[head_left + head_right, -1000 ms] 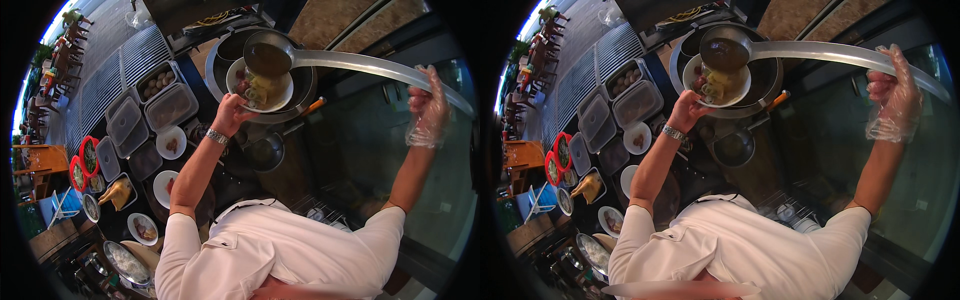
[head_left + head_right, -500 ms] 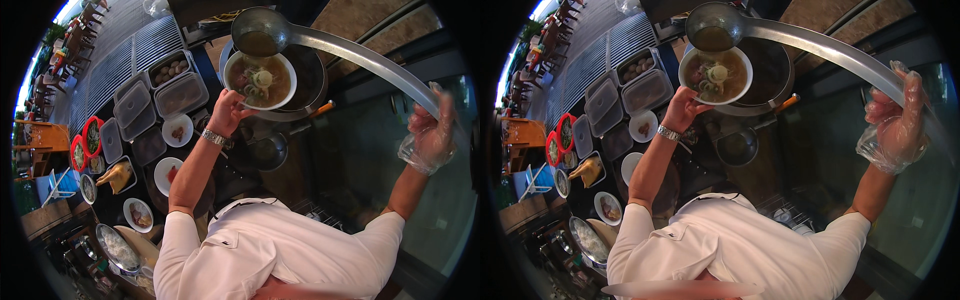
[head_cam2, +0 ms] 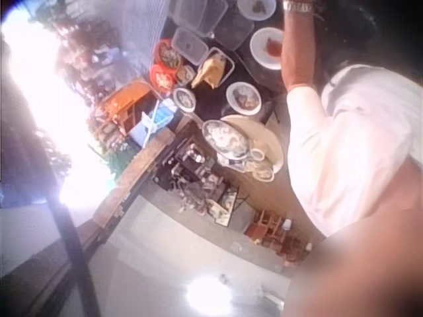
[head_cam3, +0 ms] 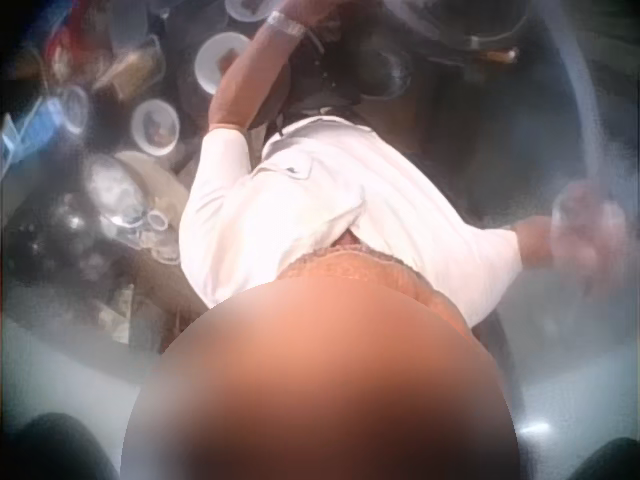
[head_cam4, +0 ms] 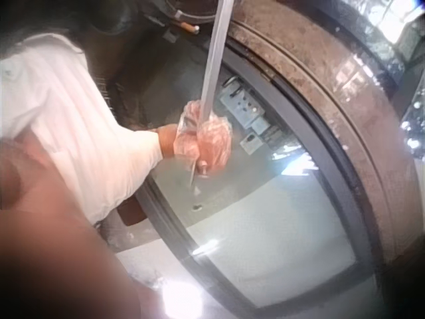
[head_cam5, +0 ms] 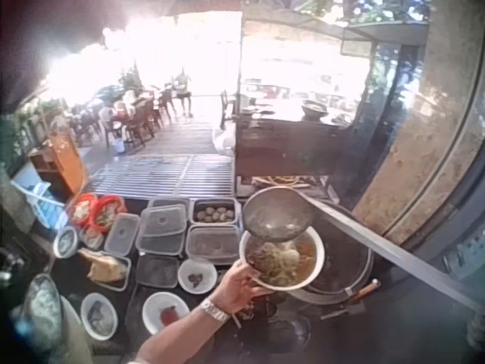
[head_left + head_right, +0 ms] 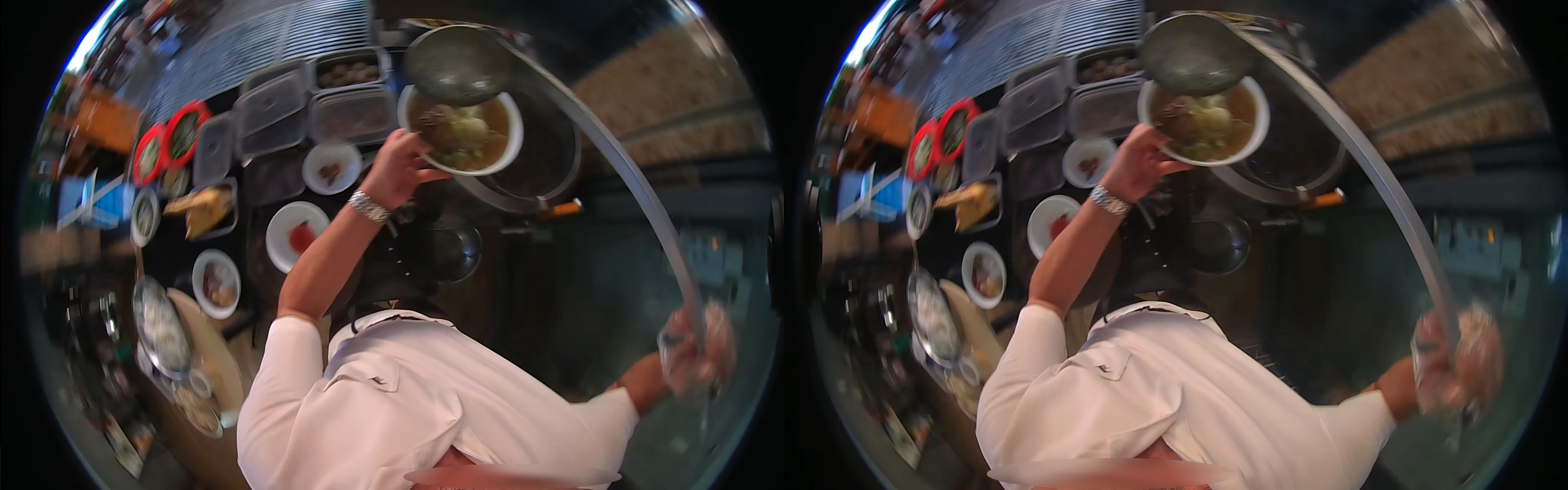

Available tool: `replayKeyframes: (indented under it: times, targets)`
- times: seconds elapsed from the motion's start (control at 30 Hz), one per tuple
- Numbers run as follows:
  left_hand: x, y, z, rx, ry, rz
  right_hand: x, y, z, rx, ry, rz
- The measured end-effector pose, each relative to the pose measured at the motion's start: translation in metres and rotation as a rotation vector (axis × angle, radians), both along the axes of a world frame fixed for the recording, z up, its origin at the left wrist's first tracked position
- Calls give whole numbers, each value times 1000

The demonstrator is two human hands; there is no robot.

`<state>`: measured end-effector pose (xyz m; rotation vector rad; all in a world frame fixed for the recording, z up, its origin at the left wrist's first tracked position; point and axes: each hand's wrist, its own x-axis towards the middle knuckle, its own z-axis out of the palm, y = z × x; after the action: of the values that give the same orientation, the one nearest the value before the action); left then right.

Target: The person assembles bowls of noodle soup by adding noodles, sliced meat, and vegetables, then ladles hot broth over the ingredients. They handle bowls, containers, and a ladle while working at a food stall counter.

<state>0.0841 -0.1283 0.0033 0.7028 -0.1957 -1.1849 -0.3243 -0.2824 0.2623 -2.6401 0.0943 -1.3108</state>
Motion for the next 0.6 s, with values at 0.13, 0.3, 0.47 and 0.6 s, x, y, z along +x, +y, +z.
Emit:
replayKeyframes:
  times: [0.13,0.3,0.47,0.6]
  targets:
    - [3,23,-3,6,80,92,25,10,1,340,-230,-208]
    - [7,73,-5,57,198,309,75,-63,9,1133,-320,-164]
    - [29,155,-6,-40,162,440,55,-177,-13,1320,-236,-59]
    - [53,241,-1,39,167,671,55,-221,-38,1345,-449,-188]
